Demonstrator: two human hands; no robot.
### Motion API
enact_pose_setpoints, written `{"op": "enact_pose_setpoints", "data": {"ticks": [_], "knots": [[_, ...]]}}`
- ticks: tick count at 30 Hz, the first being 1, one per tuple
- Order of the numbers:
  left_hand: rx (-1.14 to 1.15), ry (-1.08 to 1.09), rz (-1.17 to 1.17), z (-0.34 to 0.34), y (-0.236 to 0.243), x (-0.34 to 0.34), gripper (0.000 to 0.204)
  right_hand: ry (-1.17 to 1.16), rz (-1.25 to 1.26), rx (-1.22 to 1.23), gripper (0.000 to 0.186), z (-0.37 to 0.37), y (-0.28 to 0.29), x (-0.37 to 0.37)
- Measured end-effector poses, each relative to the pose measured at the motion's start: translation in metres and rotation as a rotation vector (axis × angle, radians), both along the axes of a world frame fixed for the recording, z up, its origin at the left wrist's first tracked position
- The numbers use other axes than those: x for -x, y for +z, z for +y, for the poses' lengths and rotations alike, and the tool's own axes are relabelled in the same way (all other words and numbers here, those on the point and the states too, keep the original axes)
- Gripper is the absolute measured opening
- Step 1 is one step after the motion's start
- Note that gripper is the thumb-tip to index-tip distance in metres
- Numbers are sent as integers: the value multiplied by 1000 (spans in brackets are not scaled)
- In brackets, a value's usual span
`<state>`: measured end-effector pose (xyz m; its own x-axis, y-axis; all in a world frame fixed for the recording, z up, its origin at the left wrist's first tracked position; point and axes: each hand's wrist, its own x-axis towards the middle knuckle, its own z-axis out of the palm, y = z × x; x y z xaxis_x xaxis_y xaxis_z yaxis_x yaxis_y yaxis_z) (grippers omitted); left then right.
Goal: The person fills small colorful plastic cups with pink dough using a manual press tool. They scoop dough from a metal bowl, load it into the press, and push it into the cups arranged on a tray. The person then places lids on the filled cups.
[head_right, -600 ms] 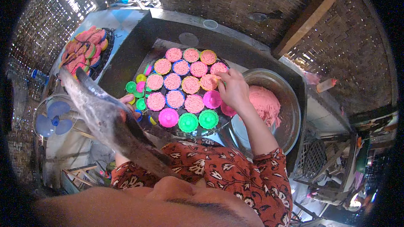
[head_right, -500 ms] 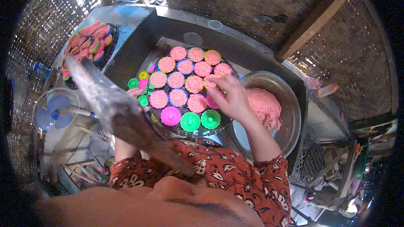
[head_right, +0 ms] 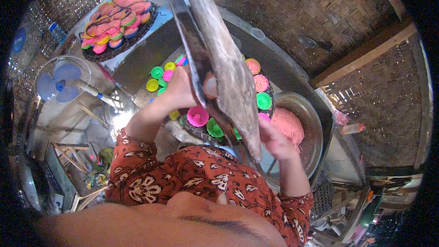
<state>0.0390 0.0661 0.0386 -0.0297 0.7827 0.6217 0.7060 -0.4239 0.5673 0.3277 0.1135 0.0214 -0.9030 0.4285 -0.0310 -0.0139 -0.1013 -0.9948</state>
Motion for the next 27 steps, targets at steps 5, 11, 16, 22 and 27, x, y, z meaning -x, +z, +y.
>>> {"op": "enact_pose_setpoints", "data": {"ticks": [5, 11, 16, 22, 27], "knots": [[-63, 39, -183, -13, 5, 28, 37, -384, 383, -169, 43, 64, -1, -107], [-109, 11, -109, 7, 21, 29, 34, -637, -1299, -916, 46, 86, -142, -185], [46, -7, -65, 14, 23, 6, 36, -548, -300, -322, 57, 46, -31, -80], [-1, -95, 79, 34, 5, -29, 32, -55, -5, 177, 115, -20, 0, -3], [-181, -49, 55, 21, 6, -19, 34, -102, -50, 143, 124, -35, 29, 32]]}}
